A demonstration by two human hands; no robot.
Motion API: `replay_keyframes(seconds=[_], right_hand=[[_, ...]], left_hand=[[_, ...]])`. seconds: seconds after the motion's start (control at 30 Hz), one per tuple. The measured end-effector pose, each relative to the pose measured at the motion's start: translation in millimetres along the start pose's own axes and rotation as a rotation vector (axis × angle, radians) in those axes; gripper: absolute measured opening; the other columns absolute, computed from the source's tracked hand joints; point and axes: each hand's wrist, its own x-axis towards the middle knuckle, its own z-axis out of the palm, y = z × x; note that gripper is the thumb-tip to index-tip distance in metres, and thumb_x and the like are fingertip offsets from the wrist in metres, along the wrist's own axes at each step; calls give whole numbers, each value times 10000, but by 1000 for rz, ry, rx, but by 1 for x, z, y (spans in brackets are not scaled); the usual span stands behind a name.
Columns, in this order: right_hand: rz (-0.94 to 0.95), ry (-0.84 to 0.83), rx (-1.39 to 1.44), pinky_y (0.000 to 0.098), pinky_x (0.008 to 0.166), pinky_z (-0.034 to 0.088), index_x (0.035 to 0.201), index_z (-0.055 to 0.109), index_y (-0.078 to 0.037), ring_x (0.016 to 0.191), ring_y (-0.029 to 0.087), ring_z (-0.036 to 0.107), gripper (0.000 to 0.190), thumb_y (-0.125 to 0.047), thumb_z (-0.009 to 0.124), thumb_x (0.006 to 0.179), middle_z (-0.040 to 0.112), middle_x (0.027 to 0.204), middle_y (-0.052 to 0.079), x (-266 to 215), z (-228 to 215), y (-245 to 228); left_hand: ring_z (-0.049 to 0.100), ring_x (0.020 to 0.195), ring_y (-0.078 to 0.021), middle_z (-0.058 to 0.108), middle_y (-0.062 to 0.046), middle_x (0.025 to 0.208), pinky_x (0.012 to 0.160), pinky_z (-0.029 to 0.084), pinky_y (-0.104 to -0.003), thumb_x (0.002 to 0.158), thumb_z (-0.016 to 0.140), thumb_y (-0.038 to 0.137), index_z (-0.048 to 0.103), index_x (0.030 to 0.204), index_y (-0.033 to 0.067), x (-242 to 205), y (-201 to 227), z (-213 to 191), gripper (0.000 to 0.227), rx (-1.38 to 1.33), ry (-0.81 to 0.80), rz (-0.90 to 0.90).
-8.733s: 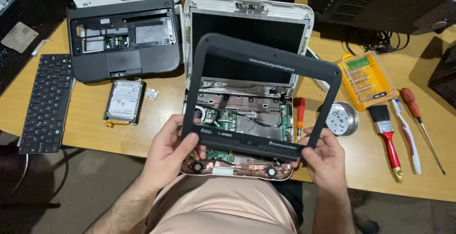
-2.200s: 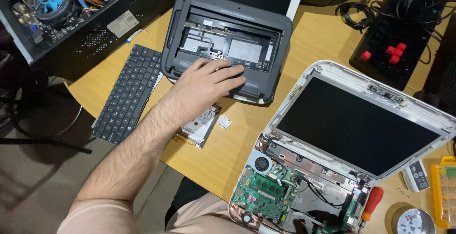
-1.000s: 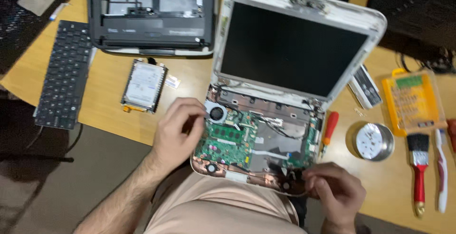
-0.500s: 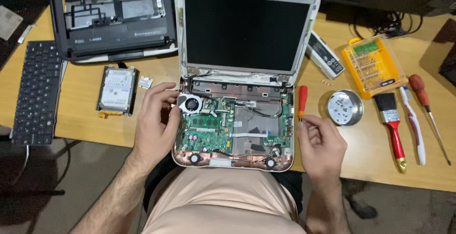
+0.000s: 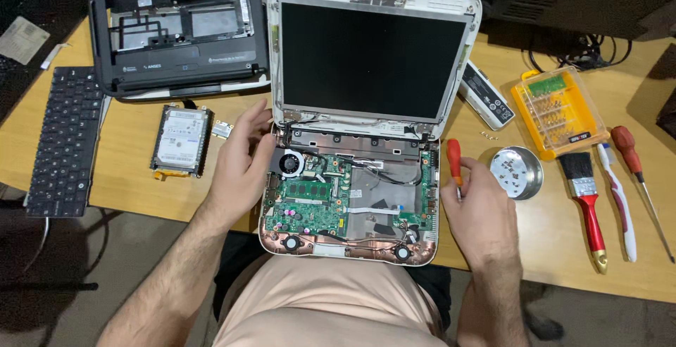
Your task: The person uses a screwdriver to remove screws from the bezel of a laptop screen. They then detach the bezel and set it aside, exposing the screen and internal components.
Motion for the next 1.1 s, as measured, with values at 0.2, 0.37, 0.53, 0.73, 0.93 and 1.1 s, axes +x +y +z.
replay_keyframes(seconds=[0.2, 0.37, 0.53, 0.73, 0.93, 1.1], right_hand=[[235, -143, -135, 695, 1009, 549, 1609, 612, -104, 1145, 608, 787, 484, -282, 357, 1238, 873, 1247, 354, -19, -15, -10], [172, -143, 111, 588, 866, 534, 1183, 612, -91, 856, 522, 745, 410, -454, 470, 1307, 809, 914, 254, -43, -4, 31], [253, -216, 473, 462, 774, 651, 1101, 727, 33, 695, 332, 737, 349, -233, 631, 1305, 798, 782, 249, -63, 12, 60], [34, -217, 654, 472, 777, 910, 995, 489, -40, 923, 332, 1080, 449, 11, 934, 1032, 696, 800, 186, -60, 42, 125], [206, -175, 938, 583, 700, 744, 1064, 392, -55, 692, 519, 886, 524, 179, 859, 1021, 903, 1040, 476, -36, 42, 127], [-106, 135, 1249, 282, 783, 574, 1143, 430, -173, 774, 136, 598, 331, 30, 689, 1180, 514, 878, 7, -38, 47, 110]], left_hand=[[756, 1454, -227, 806, -133, 1609, 1252, 583, -370, 1223, 566, 172, 551, 1815, 68, 22, -16, 6, 601, -104, 56, -122], [763, 1463, -205, 834, -76, 1593, 1250, 581, -377, 1219, 568, 207, 677, 1731, 107, 35, -9, 2, 533, -51, 58, -144], [816, 1262, -178, 904, -13, 1363, 1099, 626, -375, 1226, 572, 245, 828, 1487, 122, 31, -11, -2, 386, -39, 59, -171], [663, 905, -142, 750, 38, 946, 854, 511, -343, 1279, 581, 302, 822, 1209, 119, 15, -18, -4, 310, 41, 63, -146], [615, 794, -121, 694, 10, 886, 727, 488, -318, 1271, 570, 152, 753, 1216, 117, -7, -11, -13, 193, -69, 32, -219], [781, 736, -198, 890, -99, 1057, 701, 702, -359, 1139, 592, 43, 547, 1598, 107, -27, -7, -23, 466, -219, -8, -340]])
